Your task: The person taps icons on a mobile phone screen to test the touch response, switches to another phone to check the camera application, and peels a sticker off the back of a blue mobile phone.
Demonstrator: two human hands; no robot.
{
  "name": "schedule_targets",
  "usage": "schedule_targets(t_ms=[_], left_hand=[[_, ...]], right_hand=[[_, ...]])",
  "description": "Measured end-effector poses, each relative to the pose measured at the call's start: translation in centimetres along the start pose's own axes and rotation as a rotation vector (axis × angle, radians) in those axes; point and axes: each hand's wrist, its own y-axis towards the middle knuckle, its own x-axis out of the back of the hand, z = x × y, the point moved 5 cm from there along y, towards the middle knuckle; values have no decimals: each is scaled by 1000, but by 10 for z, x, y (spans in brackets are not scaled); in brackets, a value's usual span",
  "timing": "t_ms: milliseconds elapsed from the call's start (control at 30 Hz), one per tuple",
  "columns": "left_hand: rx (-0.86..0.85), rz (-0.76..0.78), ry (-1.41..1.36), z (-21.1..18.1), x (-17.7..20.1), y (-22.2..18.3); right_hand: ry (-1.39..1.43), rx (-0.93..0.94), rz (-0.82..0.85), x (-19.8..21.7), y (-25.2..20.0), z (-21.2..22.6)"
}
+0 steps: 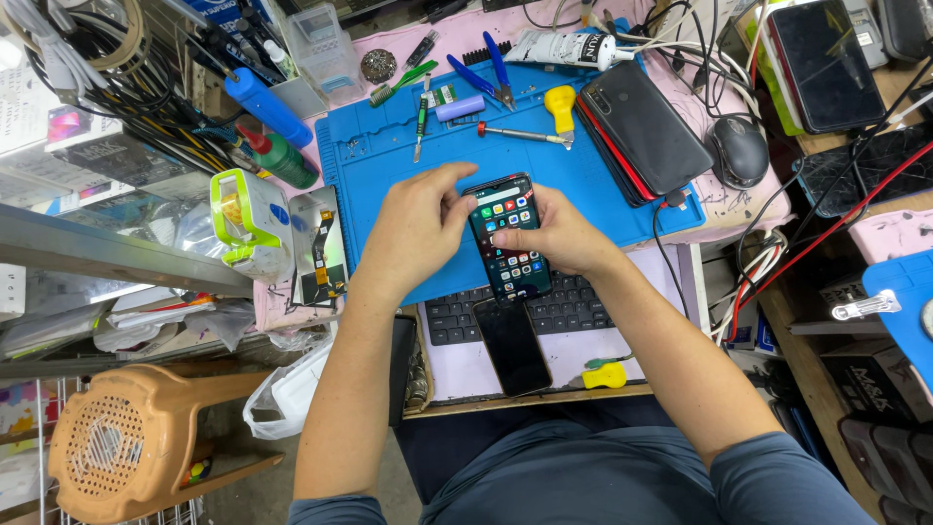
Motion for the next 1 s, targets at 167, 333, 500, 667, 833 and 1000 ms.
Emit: schedule_targets(t_ms=[167, 333, 500, 667, 833, 1000], left_hand=[[102, 41, 31, 9, -6, 4], [149, 17, -41, 15, -10, 6], [155, 133, -203, 20, -8, -3], [99, 224, -399, 20, -4, -13], [-23, 245, -374, 13, -5, -21], [-67, 247, -448, 22, -6, -27]], right_hand=[[-70, -6, 3, 1, 1, -2], [-2, 13, 26, 4, 2, -5], [27, 58, 3, 8, -1, -6], [53, 79, 56, 5, -4, -7], [63, 46, 70, 12, -7, -14], [83, -18, 112, 12, -5, -17]])
